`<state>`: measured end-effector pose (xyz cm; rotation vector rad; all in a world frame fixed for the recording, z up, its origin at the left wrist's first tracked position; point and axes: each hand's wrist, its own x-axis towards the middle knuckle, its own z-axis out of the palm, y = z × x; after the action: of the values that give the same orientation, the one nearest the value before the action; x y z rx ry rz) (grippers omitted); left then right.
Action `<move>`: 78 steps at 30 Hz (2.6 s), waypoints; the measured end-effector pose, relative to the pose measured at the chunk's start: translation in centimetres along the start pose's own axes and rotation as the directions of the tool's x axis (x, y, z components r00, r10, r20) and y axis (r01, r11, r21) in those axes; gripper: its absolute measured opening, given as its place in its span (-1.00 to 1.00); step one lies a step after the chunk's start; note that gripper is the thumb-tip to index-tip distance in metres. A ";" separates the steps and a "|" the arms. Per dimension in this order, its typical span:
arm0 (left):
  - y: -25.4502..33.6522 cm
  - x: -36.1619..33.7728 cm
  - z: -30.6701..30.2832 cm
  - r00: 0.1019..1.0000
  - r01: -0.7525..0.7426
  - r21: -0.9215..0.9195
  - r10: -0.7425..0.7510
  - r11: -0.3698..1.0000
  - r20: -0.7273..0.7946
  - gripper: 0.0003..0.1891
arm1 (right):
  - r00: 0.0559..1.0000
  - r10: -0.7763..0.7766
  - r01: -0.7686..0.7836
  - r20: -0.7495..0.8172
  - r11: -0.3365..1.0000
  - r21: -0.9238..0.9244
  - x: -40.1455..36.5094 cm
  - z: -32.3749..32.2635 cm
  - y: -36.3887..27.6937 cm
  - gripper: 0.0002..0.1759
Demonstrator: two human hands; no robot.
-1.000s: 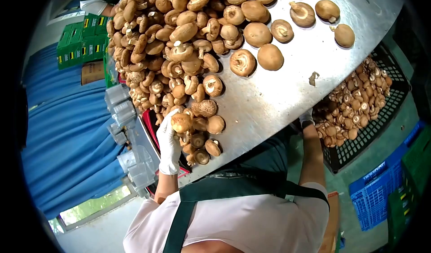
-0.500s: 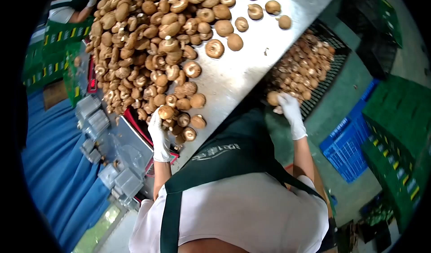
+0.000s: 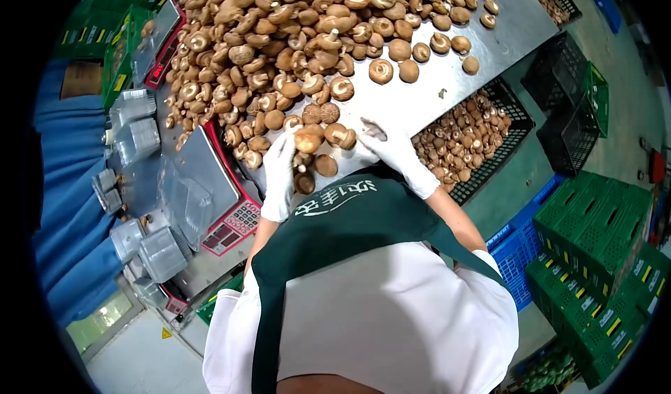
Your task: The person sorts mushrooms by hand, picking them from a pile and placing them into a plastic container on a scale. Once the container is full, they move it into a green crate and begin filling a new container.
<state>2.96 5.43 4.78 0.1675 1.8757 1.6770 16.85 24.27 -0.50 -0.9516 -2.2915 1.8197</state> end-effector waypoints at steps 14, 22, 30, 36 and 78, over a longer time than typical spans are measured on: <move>-4.2 -0.5 -1.2 0.980 0.178 -0.230 -0.152 0.957 0.125 -0.58 | 0.980 0.022 -0.164 0.200 0.665 0.729 0.6 0.7 5.3 -0.70; -4.0 -0.6 0.4 0.863 0.395 -0.489 -0.132 0.778 0.488 -0.38 | 0.952 -0.147 -0.114 0.267 0.640 0.760 -0.7 0.0 1.2 -0.36; -2.6 -1.5 1.7 0.869 0.341 -0.433 -0.105 0.834 0.484 -0.38 | 0.874 -0.320 -0.096 0.365 0.623 0.776 -0.4 -1.0 0.1 -0.12; -2.3 -1.4 1.7 0.889 0.289 -0.420 -0.078 0.860 0.451 -0.41 | 0.933 -0.150 -0.090 0.328 0.783 0.615 -1.0 -6.2 0.1 -0.35; -8.6 -5.7 -5.9 0.958 -0.099 0.776 0.270 0.623 -0.094 0.04 | 0.695 -0.484 0.713 0.531 0.558 -0.424 12.9 10.8 -6.3 -0.84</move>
<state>7.05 -3.99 -1.24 0.5715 2.7209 0.8987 -0.70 20.70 -2.15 0.2731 -2.9644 1.0008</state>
